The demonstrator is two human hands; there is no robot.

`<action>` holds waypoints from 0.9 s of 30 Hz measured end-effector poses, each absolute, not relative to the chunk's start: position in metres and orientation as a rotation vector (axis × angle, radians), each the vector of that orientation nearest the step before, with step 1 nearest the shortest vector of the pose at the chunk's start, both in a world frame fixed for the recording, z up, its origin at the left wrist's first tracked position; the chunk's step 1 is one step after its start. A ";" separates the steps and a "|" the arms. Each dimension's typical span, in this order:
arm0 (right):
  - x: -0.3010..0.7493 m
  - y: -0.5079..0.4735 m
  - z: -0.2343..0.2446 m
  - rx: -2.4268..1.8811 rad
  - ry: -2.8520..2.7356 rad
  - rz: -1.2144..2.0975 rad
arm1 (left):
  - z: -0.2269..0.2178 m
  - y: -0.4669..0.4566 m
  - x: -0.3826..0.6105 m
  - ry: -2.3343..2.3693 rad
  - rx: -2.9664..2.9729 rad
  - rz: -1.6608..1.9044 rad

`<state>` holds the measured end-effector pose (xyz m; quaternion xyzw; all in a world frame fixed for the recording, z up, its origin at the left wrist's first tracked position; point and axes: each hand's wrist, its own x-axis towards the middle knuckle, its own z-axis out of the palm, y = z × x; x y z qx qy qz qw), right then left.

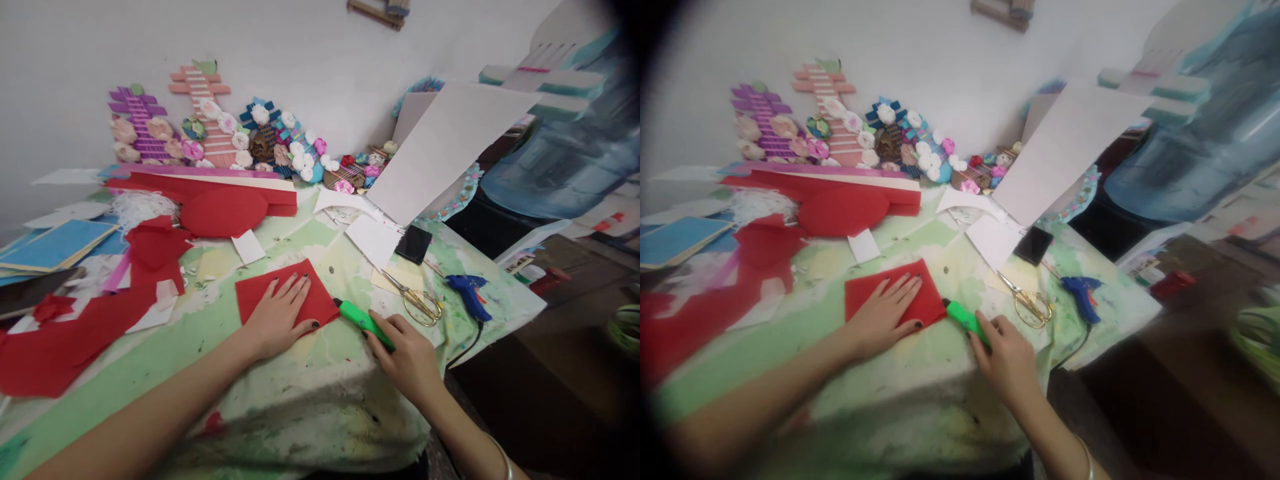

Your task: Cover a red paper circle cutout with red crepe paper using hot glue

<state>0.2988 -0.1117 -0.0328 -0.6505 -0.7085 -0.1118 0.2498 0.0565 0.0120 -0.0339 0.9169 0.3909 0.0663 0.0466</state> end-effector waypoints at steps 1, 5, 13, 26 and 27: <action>0.300 -0.112 -0.033 -1.770 -1.922 -0.305 | -0.034 0.012 0.056 1.192 2.798 0.196; 0.304 -0.114 -0.035 -1.765 -1.896 -0.329 | -0.031 0.012 0.057 1.209 2.776 0.118; 0.314 -0.120 -0.037 -1.728 -1.898 -0.324 | -0.025 0.010 0.059 1.231 2.738 0.019; 0.307 -0.115 -0.037 -1.721 -1.899 -0.294 | -0.029 0.010 0.060 1.238 2.756 0.054; 0.307 -0.116 -0.036 -1.724 -1.894 -0.295 | -0.029 0.010 0.060 1.243 2.755 0.049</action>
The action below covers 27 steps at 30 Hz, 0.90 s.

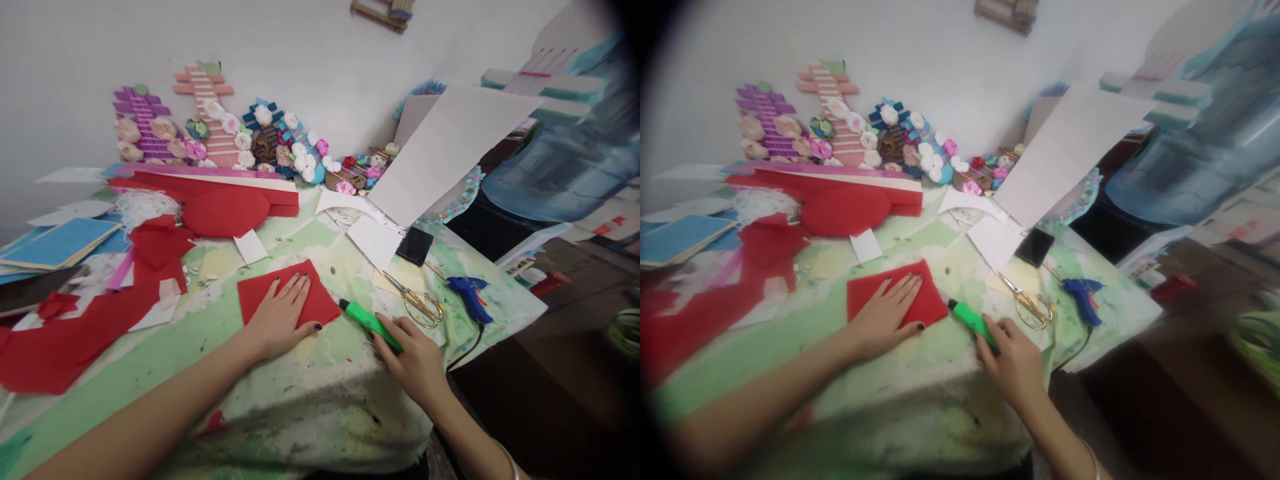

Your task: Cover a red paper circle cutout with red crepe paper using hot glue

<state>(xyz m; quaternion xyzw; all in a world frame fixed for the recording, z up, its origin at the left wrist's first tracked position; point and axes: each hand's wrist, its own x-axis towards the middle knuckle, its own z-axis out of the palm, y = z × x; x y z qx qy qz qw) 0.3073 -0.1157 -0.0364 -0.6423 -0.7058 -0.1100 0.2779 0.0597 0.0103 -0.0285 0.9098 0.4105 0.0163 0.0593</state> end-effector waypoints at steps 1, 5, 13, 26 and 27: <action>0.308 -0.116 -0.036 -1.726 -1.890 -0.295 | -0.028 0.010 0.060 1.245 2.755 0.044; 0.314 -0.120 -0.036 -1.724 -1.867 -0.281 | -0.027 0.010 0.060 1.232 2.752 0.022; 0.322 -0.121 -0.036 -1.704 -1.868 -0.215 | -0.026 0.011 0.059 1.223 2.743 0.020; 0.334 -0.140 -0.035 -1.680 -1.809 -0.129 | -0.025 0.021 0.052 1.198 2.701 0.259; 0.336 -0.143 -0.034 -1.681 -1.779 -0.095 | -0.023 0.028 0.050 1.236 2.670 0.334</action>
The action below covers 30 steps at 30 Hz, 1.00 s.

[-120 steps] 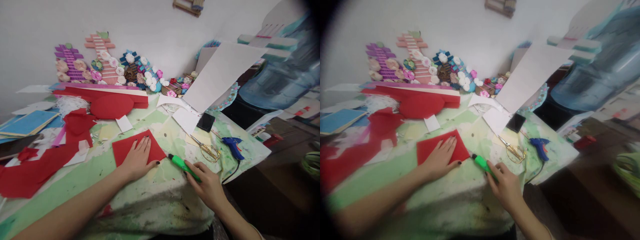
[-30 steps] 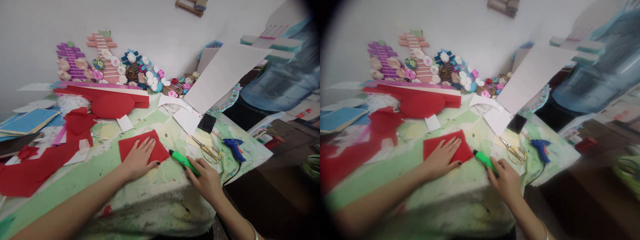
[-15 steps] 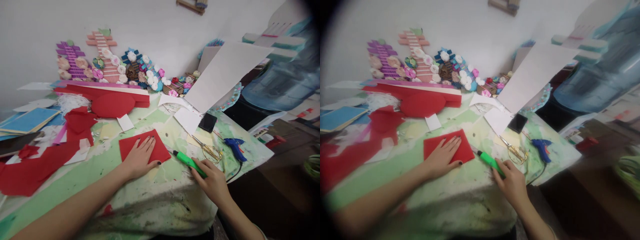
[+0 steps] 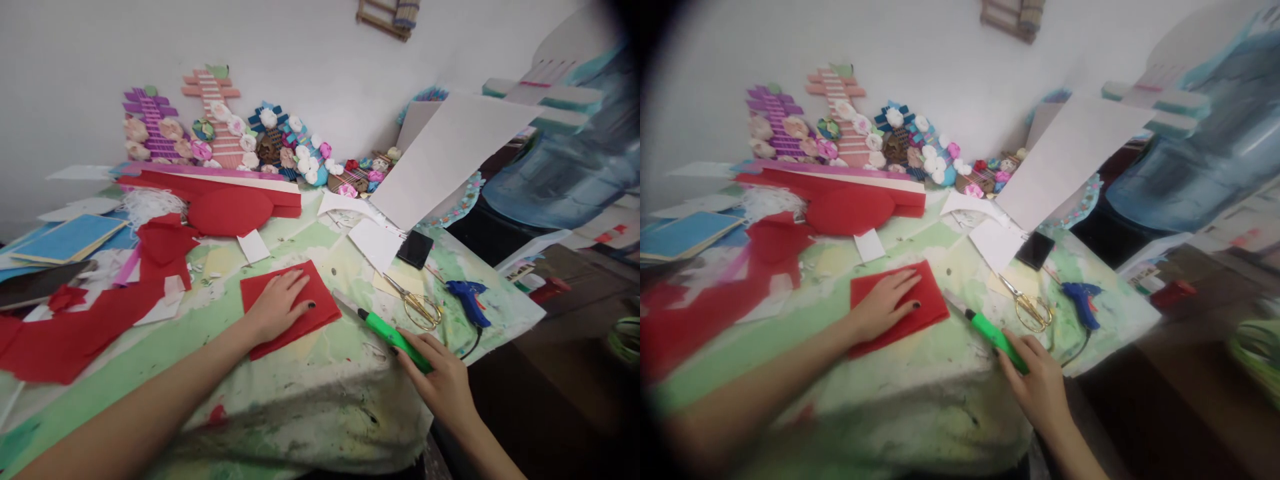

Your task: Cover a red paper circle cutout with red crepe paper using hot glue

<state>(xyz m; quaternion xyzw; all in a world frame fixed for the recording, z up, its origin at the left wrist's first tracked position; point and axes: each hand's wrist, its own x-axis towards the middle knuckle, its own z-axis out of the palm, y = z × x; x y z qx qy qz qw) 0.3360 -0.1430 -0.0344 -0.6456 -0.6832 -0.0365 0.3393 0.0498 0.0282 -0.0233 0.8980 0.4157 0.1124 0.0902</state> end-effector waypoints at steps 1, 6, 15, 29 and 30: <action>0.338 -0.147 -0.034 -1.686 -1.741 -0.048 | -0.022 0.036 0.047 1.307 2.638 0.408; 0.349 -0.161 -0.031 -1.759 -1.459 0.274 | -0.010 0.082 0.036 1.499 2.490 0.357; 0.359 -0.177 -0.017 -1.666 -1.148 0.754 | 0.017 0.128 0.052 1.141 2.352 0.018; 0.366 -0.196 -0.018 -1.333 -0.762 1.356 | 0.106 0.144 0.101 0.606 1.826 -0.920; 0.363 -0.195 -0.017 -1.338 -0.796 1.386 | 0.109 0.140 0.111 0.584 1.828 -1.003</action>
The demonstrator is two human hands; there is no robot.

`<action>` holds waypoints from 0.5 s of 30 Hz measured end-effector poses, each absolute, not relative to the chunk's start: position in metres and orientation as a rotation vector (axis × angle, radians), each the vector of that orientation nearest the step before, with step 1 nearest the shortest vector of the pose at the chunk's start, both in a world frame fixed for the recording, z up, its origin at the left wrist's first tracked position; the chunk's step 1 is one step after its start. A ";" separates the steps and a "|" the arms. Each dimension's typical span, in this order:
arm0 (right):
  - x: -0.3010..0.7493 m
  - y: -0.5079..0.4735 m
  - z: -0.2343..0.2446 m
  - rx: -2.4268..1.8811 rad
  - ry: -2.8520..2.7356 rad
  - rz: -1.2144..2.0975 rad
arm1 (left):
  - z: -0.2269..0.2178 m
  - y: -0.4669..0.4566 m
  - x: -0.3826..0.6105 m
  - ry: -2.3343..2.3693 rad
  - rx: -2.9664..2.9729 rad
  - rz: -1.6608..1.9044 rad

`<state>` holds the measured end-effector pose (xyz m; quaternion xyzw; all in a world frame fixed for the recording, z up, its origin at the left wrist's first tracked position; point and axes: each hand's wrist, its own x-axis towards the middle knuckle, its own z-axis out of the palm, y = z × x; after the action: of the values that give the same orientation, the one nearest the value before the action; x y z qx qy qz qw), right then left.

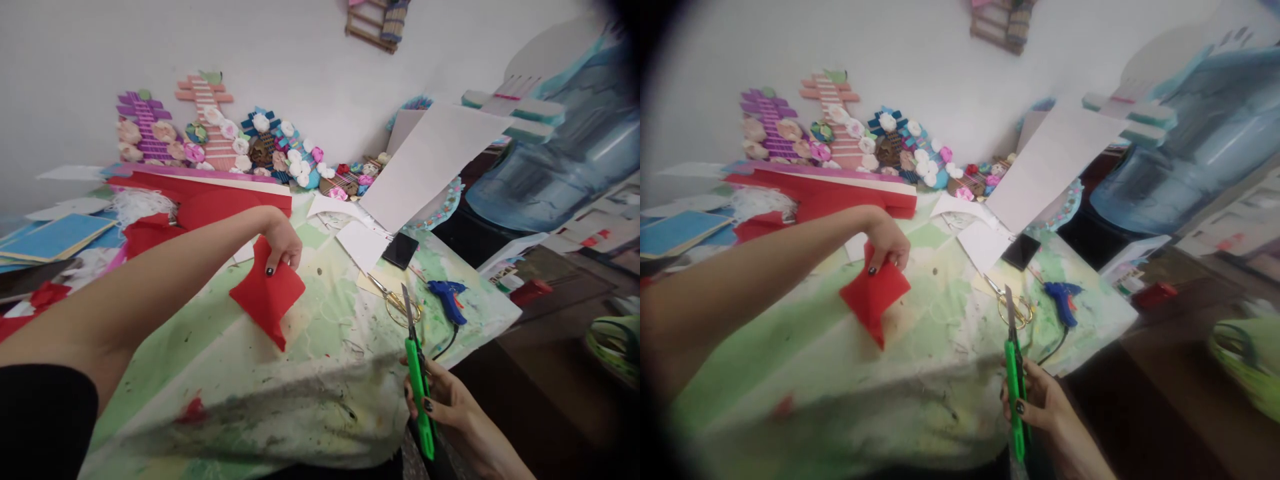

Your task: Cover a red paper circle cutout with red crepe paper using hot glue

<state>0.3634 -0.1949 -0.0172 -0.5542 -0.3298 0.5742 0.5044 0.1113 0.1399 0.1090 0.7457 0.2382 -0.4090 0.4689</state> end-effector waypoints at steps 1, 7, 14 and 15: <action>0.361 -0.193 -0.016 -1.345 -0.833 1.402 | 0.110 0.135 0.123 0.532 1.854 -1.073; 0.359 -0.178 -0.021 -1.583 -1.152 1.063 | 0.070 0.102 0.182 0.315 2.243 -0.934; 0.388 -0.175 -0.020 -1.826 -1.681 0.502 | 0.041 0.097 0.167 0.291 2.408 -0.489; 0.392 -0.174 -0.017 -1.834 -1.731 0.467 | 0.040 0.096 0.160 0.286 2.421 -0.425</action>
<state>0.3921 -0.1737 -0.0174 -0.6855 -0.6471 0.1746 0.2843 0.1603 0.0960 0.0404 0.9244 0.1093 -0.1623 0.3274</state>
